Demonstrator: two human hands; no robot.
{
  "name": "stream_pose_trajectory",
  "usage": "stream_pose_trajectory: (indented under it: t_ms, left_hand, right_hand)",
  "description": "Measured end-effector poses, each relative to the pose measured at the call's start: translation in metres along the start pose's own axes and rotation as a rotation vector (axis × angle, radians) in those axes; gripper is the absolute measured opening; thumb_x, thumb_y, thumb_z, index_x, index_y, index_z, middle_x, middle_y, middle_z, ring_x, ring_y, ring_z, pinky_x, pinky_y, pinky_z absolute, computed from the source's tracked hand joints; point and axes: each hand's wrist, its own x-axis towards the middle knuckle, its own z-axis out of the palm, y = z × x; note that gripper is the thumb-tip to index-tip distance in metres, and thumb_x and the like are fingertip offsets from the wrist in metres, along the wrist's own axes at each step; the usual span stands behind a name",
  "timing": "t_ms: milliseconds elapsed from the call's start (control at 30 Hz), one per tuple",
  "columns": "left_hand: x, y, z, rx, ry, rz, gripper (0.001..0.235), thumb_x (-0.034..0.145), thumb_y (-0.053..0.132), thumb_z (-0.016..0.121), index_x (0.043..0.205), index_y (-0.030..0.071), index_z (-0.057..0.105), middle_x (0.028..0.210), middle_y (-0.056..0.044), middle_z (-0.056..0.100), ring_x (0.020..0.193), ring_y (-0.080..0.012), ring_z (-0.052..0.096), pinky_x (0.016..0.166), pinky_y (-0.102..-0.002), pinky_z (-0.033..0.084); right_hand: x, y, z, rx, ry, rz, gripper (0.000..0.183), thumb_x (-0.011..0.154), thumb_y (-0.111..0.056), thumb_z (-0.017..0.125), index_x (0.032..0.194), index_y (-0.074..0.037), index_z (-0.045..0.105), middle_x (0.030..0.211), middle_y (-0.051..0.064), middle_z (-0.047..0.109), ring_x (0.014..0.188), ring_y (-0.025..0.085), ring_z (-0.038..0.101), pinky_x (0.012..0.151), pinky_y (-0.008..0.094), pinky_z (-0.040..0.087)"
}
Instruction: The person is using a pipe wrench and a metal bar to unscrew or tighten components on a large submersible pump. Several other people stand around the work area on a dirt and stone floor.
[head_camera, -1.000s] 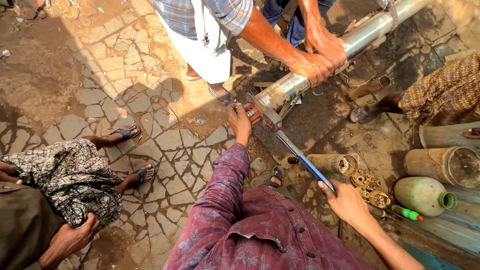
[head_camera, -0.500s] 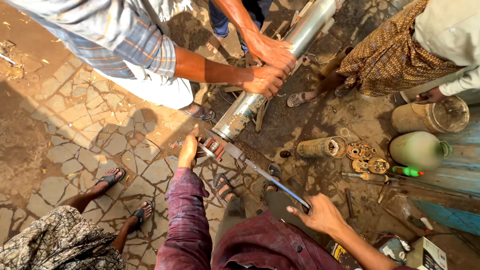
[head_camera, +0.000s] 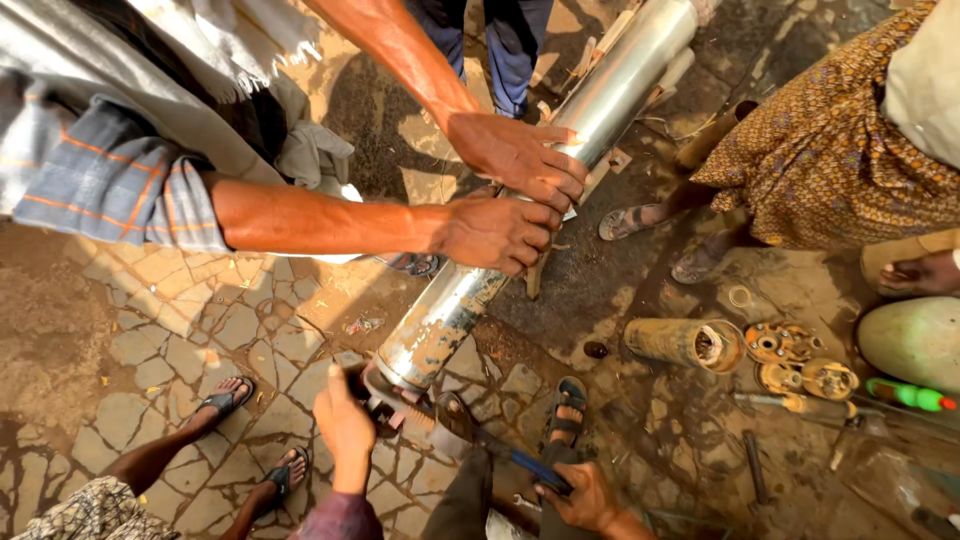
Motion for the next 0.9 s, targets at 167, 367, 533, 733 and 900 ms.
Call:
stream_pose_trajectory:
  t_ms: [167,367,533,733,900]
  left_hand:
    - [-0.044,0.007,0.012,0.329,0.33,0.93,0.049,0.113,0.031,0.032,0.108,-0.004,0.067,0.094,-0.015,0.067,0.092,-0.0323,0.061,0.086,-0.04,0.048]
    - [-0.04,0.062,0.004,0.293,0.251,1.051,0.044,0.113,0.021,0.034,0.106,-0.005,0.068,0.093,-0.021,0.064,0.088,-0.0389,0.061,0.081,-0.047,0.048]
    - [-0.05,0.052,0.006,0.139,0.301,0.902,0.029,0.106,0.013,0.042,0.092,-0.004,0.061,0.087,-0.024,0.06,0.086,-0.0432,0.055,0.077,-0.051,0.041]
    - [-0.031,0.022,0.046,-0.251,0.352,0.546,0.034,0.105,0.025,0.046,0.119,-0.004,0.055,0.11,-0.025,0.062,0.102,-0.0427,0.06,0.09,-0.049,0.045]
    - [-0.014,0.026,0.05,-0.345,0.301,0.366,0.039,0.102,0.032,0.049,0.117,-0.003,0.058,0.109,-0.025,0.065,0.104,-0.0414,0.062,0.092,-0.047,0.045]
  right_hand:
    - [0.208,0.101,0.13,-0.02,0.223,-0.393,0.031,0.074,-0.031,0.076,0.095,-0.009,0.075,0.072,0.017,0.066,0.071,0.037,0.066,0.069,0.045,0.052]
    - [0.181,0.092,0.117,0.094,0.167,-0.305,0.036,0.083,-0.028,0.074,0.108,-0.002,0.073,0.078,0.021,0.068,0.067,0.037,0.068,0.062,0.044,0.053]
    - [-0.006,0.002,0.03,-0.03,0.089,0.139,0.036,0.098,-0.034,0.072,0.089,0.0,0.073,0.061,0.021,0.05,0.054,0.025,0.047,0.052,0.042,0.039]
    - [-0.094,-0.098,-0.081,-0.306,0.027,0.259,0.039,0.097,-0.041,0.063,0.101,-0.004,0.076,0.058,0.018,0.058,0.052,0.03,0.056,0.055,0.043,0.045]
    - [-0.071,-0.202,-0.133,-0.39,0.043,0.378,0.041,0.098,-0.043,0.056,0.107,-0.005,0.07,0.056,0.019,0.061,0.053,0.037,0.065,0.057,0.048,0.049]
